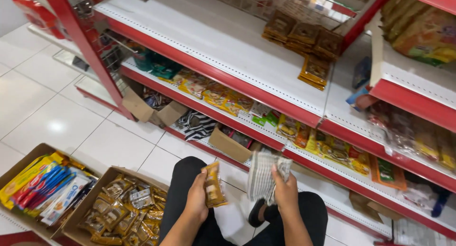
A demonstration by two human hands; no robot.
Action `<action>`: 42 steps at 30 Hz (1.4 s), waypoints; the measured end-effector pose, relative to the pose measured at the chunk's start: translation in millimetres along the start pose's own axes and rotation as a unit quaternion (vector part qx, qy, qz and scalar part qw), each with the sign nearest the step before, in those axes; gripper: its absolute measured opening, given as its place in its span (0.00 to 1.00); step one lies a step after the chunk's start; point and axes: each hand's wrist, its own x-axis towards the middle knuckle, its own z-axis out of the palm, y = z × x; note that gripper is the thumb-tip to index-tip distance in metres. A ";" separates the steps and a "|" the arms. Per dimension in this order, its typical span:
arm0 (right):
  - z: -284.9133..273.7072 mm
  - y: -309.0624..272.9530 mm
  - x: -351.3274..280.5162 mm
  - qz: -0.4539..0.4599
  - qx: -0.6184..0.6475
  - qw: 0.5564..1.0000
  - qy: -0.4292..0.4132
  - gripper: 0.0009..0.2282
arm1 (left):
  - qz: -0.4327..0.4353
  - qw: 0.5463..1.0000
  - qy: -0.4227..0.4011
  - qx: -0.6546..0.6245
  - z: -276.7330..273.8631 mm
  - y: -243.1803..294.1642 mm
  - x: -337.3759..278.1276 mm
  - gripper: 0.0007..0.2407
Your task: Remove small items from a box and arrange them neatly on a grocery store shelf.
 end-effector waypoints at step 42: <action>-2.9 -120.9 158.3 -0.321 -0.565 0.745 0.148 0.15 | 0.432 0.716 -0.147 0.528 320.6 165.4 182.0 0.27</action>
